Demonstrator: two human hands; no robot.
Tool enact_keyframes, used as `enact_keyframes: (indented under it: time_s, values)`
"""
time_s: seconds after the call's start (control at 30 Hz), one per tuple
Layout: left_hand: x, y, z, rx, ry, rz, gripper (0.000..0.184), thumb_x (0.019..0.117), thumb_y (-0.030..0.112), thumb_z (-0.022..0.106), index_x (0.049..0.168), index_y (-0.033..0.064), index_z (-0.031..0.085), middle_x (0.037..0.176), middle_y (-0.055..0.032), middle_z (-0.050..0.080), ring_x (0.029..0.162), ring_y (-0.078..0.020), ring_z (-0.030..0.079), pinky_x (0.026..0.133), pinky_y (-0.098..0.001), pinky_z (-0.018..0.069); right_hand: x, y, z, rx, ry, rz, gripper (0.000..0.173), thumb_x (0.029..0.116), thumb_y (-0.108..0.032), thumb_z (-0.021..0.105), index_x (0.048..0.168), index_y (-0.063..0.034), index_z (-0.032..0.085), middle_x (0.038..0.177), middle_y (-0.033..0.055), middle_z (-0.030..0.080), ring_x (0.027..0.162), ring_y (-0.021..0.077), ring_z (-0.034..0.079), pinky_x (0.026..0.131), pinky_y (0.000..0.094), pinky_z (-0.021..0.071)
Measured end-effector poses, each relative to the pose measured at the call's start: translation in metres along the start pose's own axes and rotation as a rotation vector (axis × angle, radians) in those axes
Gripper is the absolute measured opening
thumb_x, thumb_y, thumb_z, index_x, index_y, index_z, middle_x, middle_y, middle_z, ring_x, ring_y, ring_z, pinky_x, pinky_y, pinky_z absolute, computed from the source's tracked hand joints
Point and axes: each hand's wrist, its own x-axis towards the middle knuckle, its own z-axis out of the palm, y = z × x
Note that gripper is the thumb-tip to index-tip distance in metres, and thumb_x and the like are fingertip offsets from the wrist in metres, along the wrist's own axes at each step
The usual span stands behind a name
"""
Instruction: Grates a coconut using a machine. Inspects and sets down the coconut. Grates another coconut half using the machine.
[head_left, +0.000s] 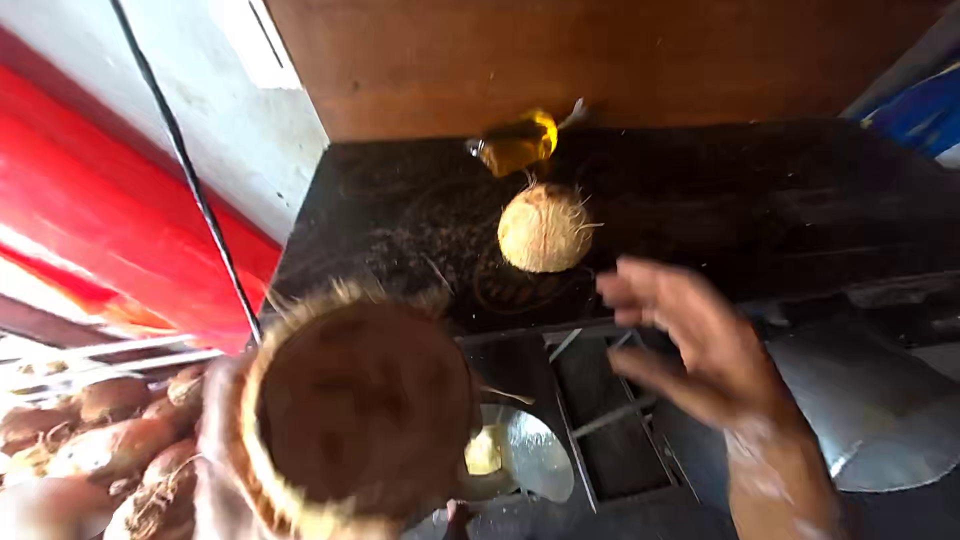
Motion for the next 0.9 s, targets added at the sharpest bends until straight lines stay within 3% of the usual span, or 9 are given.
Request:
enact_keyframes:
  time_s: [0.1,0.2,0.3,0.4,0.5,0.57,0.67,0.73,0.9]
  values:
    - [0.154,0.047,0.003,0.583,-0.003,-0.157,0.109,0.0587,0.063,0.087,0.149,0.0204,0.042,0.129,-0.0008,0.065,0.113,-0.0156,0.067,0.093,-0.0406,0.06,0.095,0.013,0.007,-0.402,0.103,0.121,0.101,0.0742,-0.057,0.084,0.153,-0.0101,0.042,0.145,0.0211,0.052,0.127,0.0351,0.056,0.1,0.0563,0.0507]
    - [0.253,0.015,0.021,1.083,-0.307,-0.396,0.103,0.0556,0.061,0.093,0.141,0.0199,0.054,0.122,-0.0211,0.067,0.109,-0.0465,0.065,0.081,-0.074,0.0504,0.144,0.022,0.034,-0.602,-0.139,0.355,0.131,0.0559,-0.072,0.089,0.16,-0.0187,0.03,0.148,0.0265,0.047,0.133,0.046,0.049,0.101,0.0677,0.046]
    - [0.295,-0.058,0.035,1.36,-0.59,-0.568,0.093,0.0484,0.061,0.096,0.127,0.0192,0.069,0.119,-0.0214,0.069,0.113,-0.0478,0.062,0.09,-0.0759,0.0446,0.156,0.039,0.037,-0.548,-0.179,0.305,0.105,0.0631,-0.066,0.088,0.148,-0.017,0.05,0.136,0.0199,0.059,0.128,0.0382,0.055,0.103,0.0619,0.047]
    - [0.312,-0.093,0.035,1.471,-0.675,-0.626,0.089,0.0458,0.067,0.094,0.116,0.0148,0.073,0.114,-0.0203,0.07,0.111,-0.0453,0.064,0.086,-0.0749,0.0468,0.146,0.053,0.012,-0.139,0.071,0.24,0.078,0.0772,-0.05,0.084,0.137,-0.0066,0.058,0.123,0.017,0.068,0.113,0.0265,0.067,0.1,0.0474,0.0546]
    - [0.316,-0.058,0.041,1.319,-0.553,-0.468,0.099,0.0654,0.057,0.09,0.148,0.0176,0.053,0.138,-0.0244,0.058,0.129,-0.0504,0.051,0.099,-0.08,0.035,0.112,0.037,-0.026,0.478,0.392,0.531,0.065,0.1042,-0.062,0.038,0.145,-0.0129,0.049,0.113,0.0171,0.068,0.085,0.0258,0.069,0.067,0.0404,0.0593]
    - [0.304,-0.019,0.044,1.143,-0.423,-0.307,0.092,0.0763,0.059,0.083,0.153,0.0217,0.047,0.141,-0.0223,0.057,0.126,-0.0495,0.054,0.095,-0.0785,0.0403,0.083,0.026,-0.05,0.837,0.616,0.56,0.073,0.1013,-0.073,0.016,0.143,-0.0211,0.045,0.103,0.0168,0.069,0.068,0.0265,0.067,0.05,0.0391,0.0552]
    - [0.255,0.026,0.055,0.832,-0.238,-0.05,0.089,0.0755,0.067,0.075,0.15,0.0264,0.049,0.134,-0.013,0.062,0.11,-0.0369,0.065,0.085,-0.0684,0.0523,0.017,0.035,-0.07,1.331,0.674,-0.03,0.074,0.0953,-0.066,0.05,0.152,-0.0189,0.038,0.139,0.0216,0.056,0.118,0.0413,0.062,0.091,0.0635,0.0548]
    - [0.206,0.045,0.075,0.558,-0.153,0.026,0.091,0.0767,0.069,0.073,0.151,0.0217,0.048,0.137,-0.0069,0.062,0.118,-0.0223,0.064,0.094,-0.0525,0.0557,-0.017,0.036,-0.076,1.438,0.645,-0.298,0.085,0.0824,-0.056,0.074,0.147,-0.01,0.044,0.143,0.0274,0.053,0.126,0.051,0.056,0.098,0.0735,0.0473]
    - [0.062,0.062,0.167,-0.173,-0.162,-0.118,0.065,0.089,0.035,0.081,0.144,0.0098,0.055,0.141,-0.0076,0.062,0.126,-0.019,0.062,0.101,-0.0399,0.0567,-0.097,0.034,-0.028,0.973,0.833,-0.317,0.063,0.0832,-0.049,0.08,0.136,-0.0221,0.06,0.128,0.0041,0.069,0.119,0.0233,0.067,0.1,0.0512,0.0562]
